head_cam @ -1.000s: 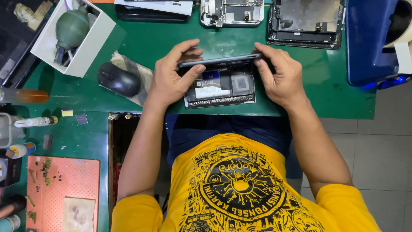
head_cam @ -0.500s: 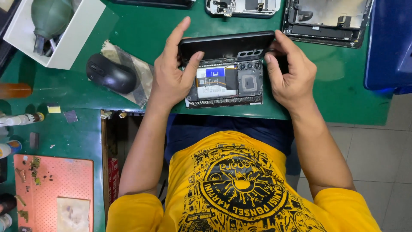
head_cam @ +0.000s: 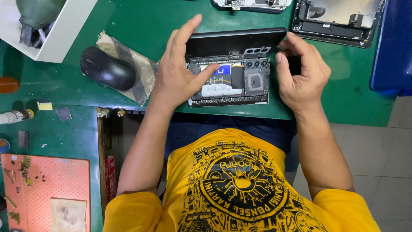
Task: Disassembling a smartphone by removing the SIM tray, prying off the back cover, and unscrewing internal components.
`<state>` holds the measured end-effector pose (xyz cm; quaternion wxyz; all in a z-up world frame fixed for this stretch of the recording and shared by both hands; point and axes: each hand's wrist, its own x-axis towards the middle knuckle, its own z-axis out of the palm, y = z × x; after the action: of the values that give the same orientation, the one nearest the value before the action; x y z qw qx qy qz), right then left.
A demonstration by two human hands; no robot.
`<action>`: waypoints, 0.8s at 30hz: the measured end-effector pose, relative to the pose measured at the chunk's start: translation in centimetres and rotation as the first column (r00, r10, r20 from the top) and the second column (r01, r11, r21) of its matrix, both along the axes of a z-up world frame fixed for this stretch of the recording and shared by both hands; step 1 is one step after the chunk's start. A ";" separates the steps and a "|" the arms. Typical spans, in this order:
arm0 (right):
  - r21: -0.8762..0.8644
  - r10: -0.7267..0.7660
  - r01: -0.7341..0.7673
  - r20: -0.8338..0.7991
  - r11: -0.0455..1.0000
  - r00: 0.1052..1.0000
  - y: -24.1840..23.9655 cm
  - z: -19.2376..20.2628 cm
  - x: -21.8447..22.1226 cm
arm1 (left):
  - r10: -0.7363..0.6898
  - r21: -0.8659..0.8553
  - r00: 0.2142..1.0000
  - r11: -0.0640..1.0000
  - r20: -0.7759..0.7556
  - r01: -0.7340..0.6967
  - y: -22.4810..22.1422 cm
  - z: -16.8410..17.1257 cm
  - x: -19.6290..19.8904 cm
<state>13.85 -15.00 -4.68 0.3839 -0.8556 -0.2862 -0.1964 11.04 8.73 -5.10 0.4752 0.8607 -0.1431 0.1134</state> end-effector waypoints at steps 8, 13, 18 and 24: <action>-0.013 -0.064 0.064 0.027 0.998 0.998 0.1 0.0 -0.2 | -0.030 -0.019 0.998 0.999 -0.059 0.029 0.3 -0.2 -0.1; -0.199 -0.069 0.052 -0.082 0.979 0.994 0.8 1.9 -1.1 | -0.050 -0.017 0.998 0.999 -0.046 0.049 0.5 -0.3 -0.3; -0.490 -0.224 0.106 -0.189 0.865 0.956 2.3 3.1 -0.9 | -0.050 -0.034 0.996 0.998 -0.072 0.048 0.5 -0.3 -0.7; -0.694 -0.366 0.168 -0.147 0.700 0.919 3.9 3.0 -0.4 | -0.033 0.018 0.991 0.999 -0.130 0.035 0.6 -1.0 -0.6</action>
<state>13.47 -11.12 -1.63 0.0540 -0.9867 -0.1529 -0.0143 10.43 9.29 -6.14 0.4764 0.8686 -0.1277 0.0474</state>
